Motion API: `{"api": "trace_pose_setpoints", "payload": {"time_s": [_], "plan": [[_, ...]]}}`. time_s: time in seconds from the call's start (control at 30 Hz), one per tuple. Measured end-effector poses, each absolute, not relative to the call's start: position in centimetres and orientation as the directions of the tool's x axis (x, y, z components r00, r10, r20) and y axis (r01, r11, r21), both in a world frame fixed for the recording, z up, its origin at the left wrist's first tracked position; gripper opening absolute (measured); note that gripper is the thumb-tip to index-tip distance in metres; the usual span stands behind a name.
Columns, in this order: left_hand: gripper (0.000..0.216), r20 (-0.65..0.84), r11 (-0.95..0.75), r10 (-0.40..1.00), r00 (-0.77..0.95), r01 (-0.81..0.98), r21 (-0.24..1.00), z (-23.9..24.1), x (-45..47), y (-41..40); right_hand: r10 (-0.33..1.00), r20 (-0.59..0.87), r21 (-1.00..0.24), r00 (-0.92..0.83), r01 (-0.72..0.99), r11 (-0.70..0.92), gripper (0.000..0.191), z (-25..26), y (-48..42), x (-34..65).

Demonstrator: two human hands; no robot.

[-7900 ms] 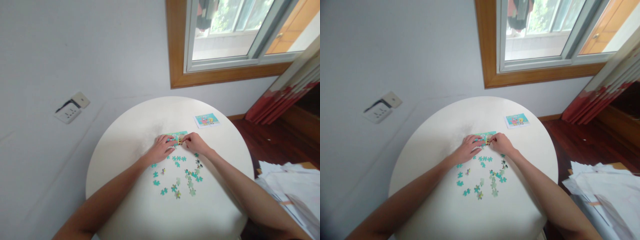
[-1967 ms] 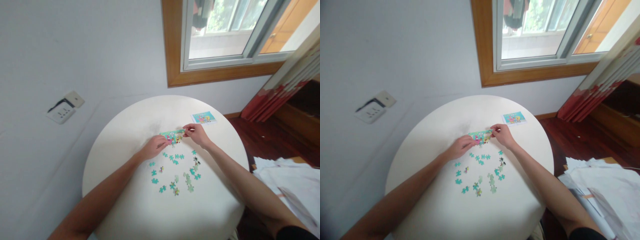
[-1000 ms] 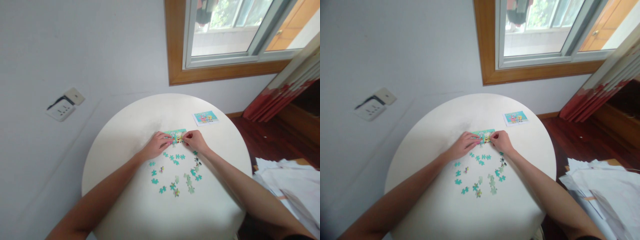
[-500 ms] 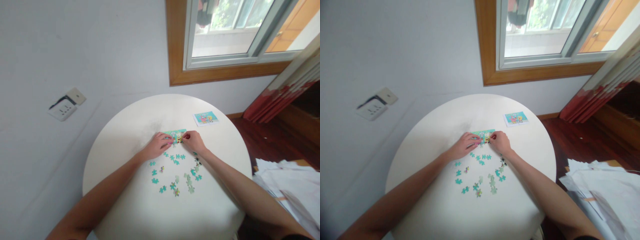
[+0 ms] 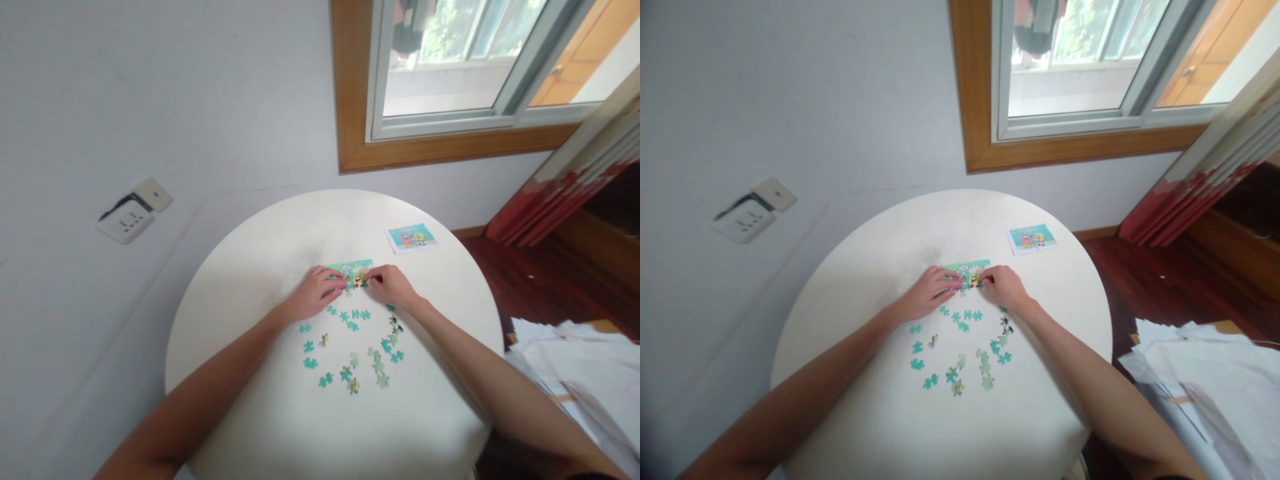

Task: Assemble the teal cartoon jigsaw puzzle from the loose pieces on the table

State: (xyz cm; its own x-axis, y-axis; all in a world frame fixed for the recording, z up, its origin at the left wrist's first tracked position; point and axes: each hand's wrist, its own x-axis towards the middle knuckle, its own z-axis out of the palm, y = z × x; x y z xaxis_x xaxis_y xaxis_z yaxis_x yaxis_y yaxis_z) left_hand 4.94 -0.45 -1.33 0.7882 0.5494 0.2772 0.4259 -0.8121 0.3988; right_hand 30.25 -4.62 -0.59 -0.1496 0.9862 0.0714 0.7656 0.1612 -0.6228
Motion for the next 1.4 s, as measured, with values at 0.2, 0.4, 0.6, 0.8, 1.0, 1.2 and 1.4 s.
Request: {"api": "trace_pose_setpoints", "payload": {"time_s": [0.2,0.4,0.6,0.8,1.0,1.2,1.4], "plan": [[0.028,0.28,-0.81,0.549,0.787,0.419,0.41,-1.5,4.9,-0.4,0.992,0.116,-0.636,-0.051,0.763,0.114,0.035,-0.3,-4.6,30.5],[0.028,0.276,-0.807,0.556,0.784,0.428,0.407,-1.3,4.9,-0.5,0.984,0.088,-0.611,-0.157,0.771,0.178,0.036,-0.7,-4.6,30.2],[0.028,0.278,-0.81,0.55,0.788,0.421,0.408,-1.3,4.9,-0.5,0.99,0.128,-0.617,-0.06,0.776,0.127,0.035,-0.5,-4.6,30.4],[0.027,0.277,-0.811,0.551,0.787,0.426,0.401,-1.6,4.9,-0.3,0.99,0.101,-0.61,-0.096,0.78,0.138,0.037,-0.8,-4.5,30.4],[0.027,0.279,-0.812,0.549,0.788,0.424,0.402,-1.4,4.9,-0.4,0.989,0.098,-0.6,-0.115,0.785,0.151,0.038,-0.9,-4.4,30.5],[0.027,0.283,-0.812,0.546,0.788,0.416,0.409,-1.5,4.9,-0.3,0.989,0.148,-0.639,0.019,0.765,0.081,0.036,-1.0,-4.0,31.3],[0.028,0.299,-0.811,0.551,0.779,0.414,0.414,-1.5,5.0,-0.4,0.984,0.166,-0.671,0.071,0.739,0.06,0.036,-1.4,-3.7,31.7]]}}
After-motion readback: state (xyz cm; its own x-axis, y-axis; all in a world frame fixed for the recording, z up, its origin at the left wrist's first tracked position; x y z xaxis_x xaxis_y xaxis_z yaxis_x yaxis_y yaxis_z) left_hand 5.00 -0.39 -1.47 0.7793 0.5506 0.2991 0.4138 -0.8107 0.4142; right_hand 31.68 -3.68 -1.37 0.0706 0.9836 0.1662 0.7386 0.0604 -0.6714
